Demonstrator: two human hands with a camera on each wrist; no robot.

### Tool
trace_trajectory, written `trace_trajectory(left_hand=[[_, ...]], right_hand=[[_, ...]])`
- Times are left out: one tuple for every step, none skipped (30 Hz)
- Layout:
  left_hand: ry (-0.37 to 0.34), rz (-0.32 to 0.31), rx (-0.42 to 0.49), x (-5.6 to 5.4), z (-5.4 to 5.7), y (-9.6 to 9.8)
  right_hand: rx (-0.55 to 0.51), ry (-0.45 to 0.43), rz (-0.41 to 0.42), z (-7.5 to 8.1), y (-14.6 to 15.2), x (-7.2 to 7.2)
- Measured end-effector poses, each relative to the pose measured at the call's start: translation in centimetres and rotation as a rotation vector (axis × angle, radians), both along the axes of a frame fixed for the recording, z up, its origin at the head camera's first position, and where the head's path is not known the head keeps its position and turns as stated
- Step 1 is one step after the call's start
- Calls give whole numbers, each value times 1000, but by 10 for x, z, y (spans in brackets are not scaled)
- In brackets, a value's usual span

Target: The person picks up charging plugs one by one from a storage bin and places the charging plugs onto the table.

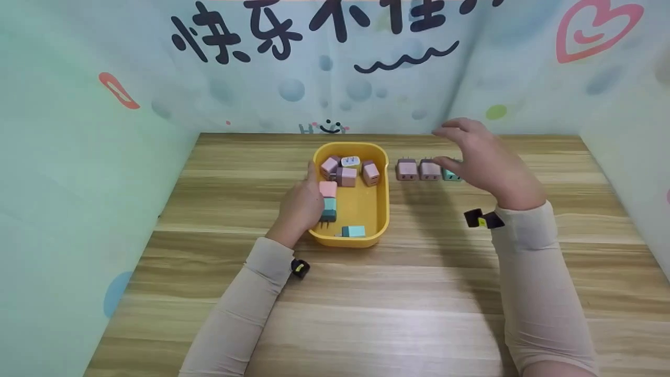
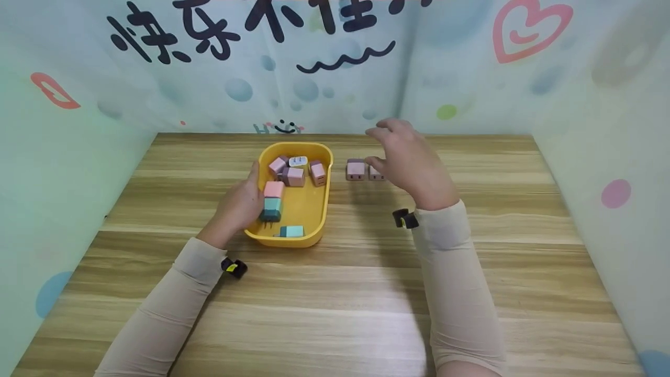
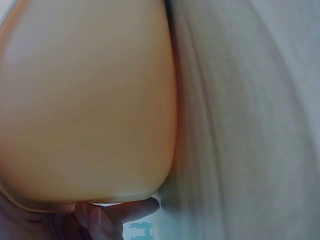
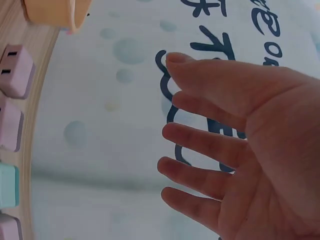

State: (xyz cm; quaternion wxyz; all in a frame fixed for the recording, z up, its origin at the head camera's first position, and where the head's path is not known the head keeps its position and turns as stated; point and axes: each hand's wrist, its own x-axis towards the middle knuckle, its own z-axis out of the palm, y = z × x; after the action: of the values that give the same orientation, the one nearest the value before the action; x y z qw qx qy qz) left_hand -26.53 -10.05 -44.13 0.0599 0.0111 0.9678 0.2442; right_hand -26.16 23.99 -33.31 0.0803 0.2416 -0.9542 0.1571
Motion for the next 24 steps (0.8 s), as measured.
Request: trace_trajectory(left_hand=[[8,-4,-10,0,0,0],[13,-7,-18,0,0,0],[11,-4,-17,0,0,0],[11,-1,-17,0,0,1],[10,1,-18,0,0,1],[11,3,-19,0,0,1],[9,3,-20,0,0,1],[5,3,-22,0,0,2],[4,3,-25,0,0,2],[3,3,-26,0,0,2],[2,3,-27,0,0,2],[0,3,-25,-1,0,2],[-3,4,-24,-1,0,2],[-4,5,-21,-1,0,2],[-3,7,-18,-1,0,2],[-4,8,-13,-1,0,2],[-8,10,-10,-1,0,1],[-10,13,-4,-1,0,1],[-15,16,0,-1,0,1],[-18,18,4,-1,0,1],[-24,20,5,-1,0,1],[-29,22,9,-1,0,1],[-31,23,9,-1,1,1],[-29,23,9,0,1,1]], right_hand=[[-3,15,12,0,-2,1],[-6,29,26,-1,-3,1],[-7,38,35,-1,-5,2],[-10,48,46,-1,-7,2],[-12,56,56,-1,-9,3],[-17,63,66,-1,-10,3],[-19,72,77,-1,-12,4],[-20,76,86,-1,-14,5],[-24,83,95,-1,-16,6],[-26,91,107,-1,-18,7],[-27,100,119,-1,-21,7],[-31,109,132,-1,-23,8],[-32,119,144,-1,-25,9],[-34,131,157,-2,-28,10],[-38,147,174,-2,-30,10],[-39,162,190,-2,-33,11],[-43,174,207,-3,-35,12],[-48,183,224,-3,-38,13],[-51,189,241,-4,-40,14],[-56,196,263,-4,-43,15],[-58,196,281,-5,-46,16],[-57,190,293,-6,-49,17],[-55,179,306,-7,-52,19],[-52,165,318,-8,-55,20]])
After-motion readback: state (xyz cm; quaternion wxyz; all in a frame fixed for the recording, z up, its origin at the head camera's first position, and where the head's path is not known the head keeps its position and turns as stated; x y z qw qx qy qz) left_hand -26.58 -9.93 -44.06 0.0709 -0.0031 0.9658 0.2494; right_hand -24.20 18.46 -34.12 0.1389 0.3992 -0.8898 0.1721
